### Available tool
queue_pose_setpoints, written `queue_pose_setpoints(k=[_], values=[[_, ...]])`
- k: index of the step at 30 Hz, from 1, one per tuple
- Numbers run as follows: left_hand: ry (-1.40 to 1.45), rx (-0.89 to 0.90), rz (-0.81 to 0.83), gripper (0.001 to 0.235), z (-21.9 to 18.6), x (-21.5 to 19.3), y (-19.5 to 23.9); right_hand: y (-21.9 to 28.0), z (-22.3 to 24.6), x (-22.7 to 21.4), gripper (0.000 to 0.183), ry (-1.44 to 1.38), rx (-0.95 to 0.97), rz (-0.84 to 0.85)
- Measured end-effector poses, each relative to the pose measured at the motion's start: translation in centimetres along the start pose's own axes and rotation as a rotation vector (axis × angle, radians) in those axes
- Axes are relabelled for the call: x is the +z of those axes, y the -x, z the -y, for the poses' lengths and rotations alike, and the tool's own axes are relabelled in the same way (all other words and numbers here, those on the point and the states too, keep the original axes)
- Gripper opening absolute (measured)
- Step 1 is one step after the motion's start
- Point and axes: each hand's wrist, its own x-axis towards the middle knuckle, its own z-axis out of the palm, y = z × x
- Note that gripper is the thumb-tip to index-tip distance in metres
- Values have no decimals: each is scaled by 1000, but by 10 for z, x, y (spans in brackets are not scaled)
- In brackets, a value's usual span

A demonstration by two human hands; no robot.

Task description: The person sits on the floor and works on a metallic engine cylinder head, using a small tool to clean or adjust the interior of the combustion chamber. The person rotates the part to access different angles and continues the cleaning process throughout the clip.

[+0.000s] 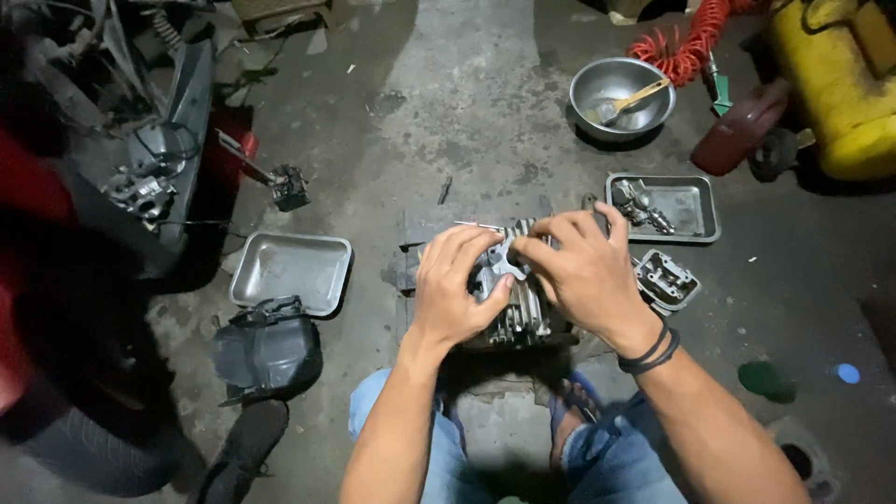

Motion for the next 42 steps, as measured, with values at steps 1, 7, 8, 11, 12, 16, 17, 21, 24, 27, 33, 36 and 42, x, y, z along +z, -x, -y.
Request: queue_pose_setpoints(k=[1,7,8,11,12,16,17,21,24,27,33,36,42], values=[[-2,-1,5,47,3,-3,-2,-2,1,-1,20,-4,4,0],[48,7,140,46,32,-8,-15,-10,-1,-3,13,-96,41,-73],[37,-31,120,45,37,-6,-15,-12,-2,0,10,-45,21,-57],[39,-88,124,45,40,-4,-17,-15,-5,5,6,11,-7,-37],[52,-105,142,45,39,-4,-19,-16,-6,6,6,20,-20,-36],[106,-172,249,47,35,-8,-23,-14,-8,4,12,-91,5,-147],[155,-194,295,47,33,-9,-24,-14,-9,6,13,-83,-31,-136],[209,-233,397,50,32,-11,-26,-17,-10,12,10,-35,-104,-104],[217,-237,419,51,31,-12,-26,-17,-8,1,15,-75,-110,-211],[214,-253,409,50,33,-10,-22,-20,-9,3,15,1,-138,-157],[227,-272,407,49,26,-13,-23,-14,-9,-7,23,-66,-122,-240],[239,-272,406,49,25,-13,-23,-14,-15,5,15,45,-143,-119],[248,-269,396,47,27,-12,-22,-13,-13,-10,15,2,-76,-150]])
